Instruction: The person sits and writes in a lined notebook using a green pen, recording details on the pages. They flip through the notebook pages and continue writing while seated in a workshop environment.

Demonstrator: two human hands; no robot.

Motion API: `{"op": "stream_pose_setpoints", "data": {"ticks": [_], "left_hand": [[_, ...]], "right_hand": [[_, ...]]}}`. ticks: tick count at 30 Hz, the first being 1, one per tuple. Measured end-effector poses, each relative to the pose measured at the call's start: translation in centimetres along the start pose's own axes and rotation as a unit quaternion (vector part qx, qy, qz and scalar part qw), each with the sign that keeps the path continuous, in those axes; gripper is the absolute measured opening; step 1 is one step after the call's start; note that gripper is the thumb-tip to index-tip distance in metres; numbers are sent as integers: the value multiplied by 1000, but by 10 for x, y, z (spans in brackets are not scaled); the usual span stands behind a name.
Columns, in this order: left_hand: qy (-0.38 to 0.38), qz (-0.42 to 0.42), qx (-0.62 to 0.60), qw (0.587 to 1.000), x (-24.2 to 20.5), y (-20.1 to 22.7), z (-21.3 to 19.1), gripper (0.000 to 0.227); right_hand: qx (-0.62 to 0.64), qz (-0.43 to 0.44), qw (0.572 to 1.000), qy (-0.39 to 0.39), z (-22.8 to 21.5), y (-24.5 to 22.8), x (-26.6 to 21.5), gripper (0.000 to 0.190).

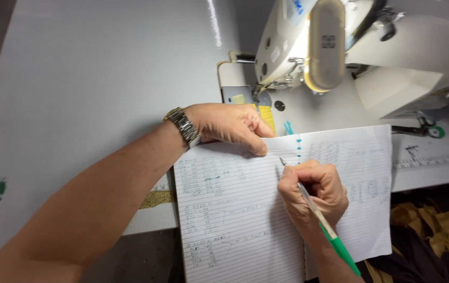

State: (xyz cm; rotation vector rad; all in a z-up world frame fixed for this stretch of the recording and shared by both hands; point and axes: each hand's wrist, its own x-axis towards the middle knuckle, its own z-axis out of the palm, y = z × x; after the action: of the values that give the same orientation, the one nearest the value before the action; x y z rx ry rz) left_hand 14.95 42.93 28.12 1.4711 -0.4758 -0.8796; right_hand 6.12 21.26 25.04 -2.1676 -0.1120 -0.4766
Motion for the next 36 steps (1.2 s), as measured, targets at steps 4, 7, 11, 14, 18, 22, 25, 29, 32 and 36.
{"op": "stream_pose_setpoints", "data": {"ticks": [4,7,11,14,18,22,25,29,32,36], "left_hand": [[-6,33,3,999,0,-6,-4,15],[-26,57,-29,998,1,-8,-6,23],[-20,23,-36,999,-2,-6,-4,34],[-21,15,-38,999,-4,-4,-3,34],[-23,18,-34,999,-2,-5,-4,36],[-16,8,-27,999,-3,-4,-4,39],[-23,22,-10,999,-3,-4,-4,37],[-16,23,5,1000,-1,-6,-4,34],[-25,22,-3,999,1,-9,-5,34],[-28,25,-3,999,2,-9,-5,34]], "right_hand": [[38,-4,999,-17,3,1,0,16],[108,-70,992,-4,6,12,-3,18],[85,-72,993,29,11,19,-4,15],[66,-75,995,25,9,18,-5,15],[60,-73,995,19,8,20,-5,16],[27,-49,997,44,11,24,-4,18],[91,-49,994,21,9,22,-4,18],[37,-59,998,10,7,17,-3,20],[34,-55,998,24,8,15,-3,27],[72,-68,995,27,10,19,-1,28]]}}
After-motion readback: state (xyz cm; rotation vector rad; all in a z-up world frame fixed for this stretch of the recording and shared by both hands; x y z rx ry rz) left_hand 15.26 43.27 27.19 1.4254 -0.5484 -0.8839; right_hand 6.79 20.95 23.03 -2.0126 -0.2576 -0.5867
